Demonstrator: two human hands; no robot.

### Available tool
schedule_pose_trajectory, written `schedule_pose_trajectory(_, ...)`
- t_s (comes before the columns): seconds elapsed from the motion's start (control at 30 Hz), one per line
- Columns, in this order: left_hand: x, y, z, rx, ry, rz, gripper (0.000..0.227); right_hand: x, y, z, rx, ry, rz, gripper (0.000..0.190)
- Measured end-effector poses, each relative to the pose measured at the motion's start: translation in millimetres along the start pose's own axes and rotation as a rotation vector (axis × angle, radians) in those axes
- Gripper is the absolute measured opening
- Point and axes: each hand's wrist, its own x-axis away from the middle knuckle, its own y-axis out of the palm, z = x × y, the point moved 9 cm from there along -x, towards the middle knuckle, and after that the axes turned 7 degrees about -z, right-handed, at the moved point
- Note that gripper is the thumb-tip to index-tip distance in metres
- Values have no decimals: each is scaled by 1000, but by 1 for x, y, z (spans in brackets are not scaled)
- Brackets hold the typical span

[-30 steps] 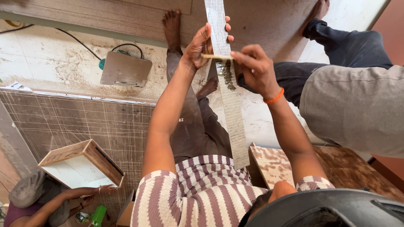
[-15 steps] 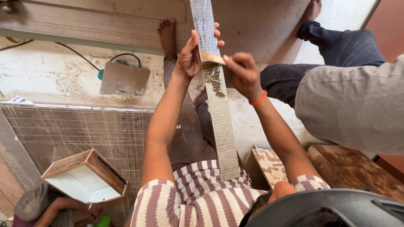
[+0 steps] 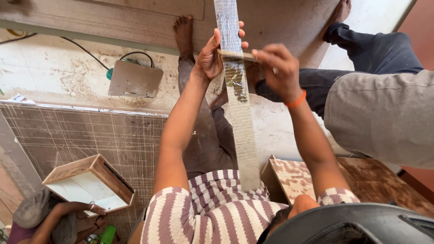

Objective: Applying adhesive or finish to a thin edging strip using a brush in a furniture workshop.

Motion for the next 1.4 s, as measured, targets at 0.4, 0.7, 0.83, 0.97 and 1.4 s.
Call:
schedule_pose_trajectory(0.4, 3, -10, -4, -79, 30, 73, 68, 32, 13, -16, -42, -88, -154, 40)
schedule_pose_trajectory(0.7, 1, -4, 1, -72, 34, 27, 67, 94, 25, -58, -210, -36, -250, 34)
schedule_pose_trajectory(0.83, 2, -4, -2, -39, 14, -3, 68, 70, 9, -27, -345, 61, -37, 31)
schedule_pose_trajectory(0.97, 0, 1, -4, -25, 30, -8, 68, 34, 21, -3, -398, 79, 97, 26)
schedule_pose_trajectory(1.4, 3, -6, -7, 42, 39, -30, 64, 130, -2, -32, -120, -41, 173, 27)
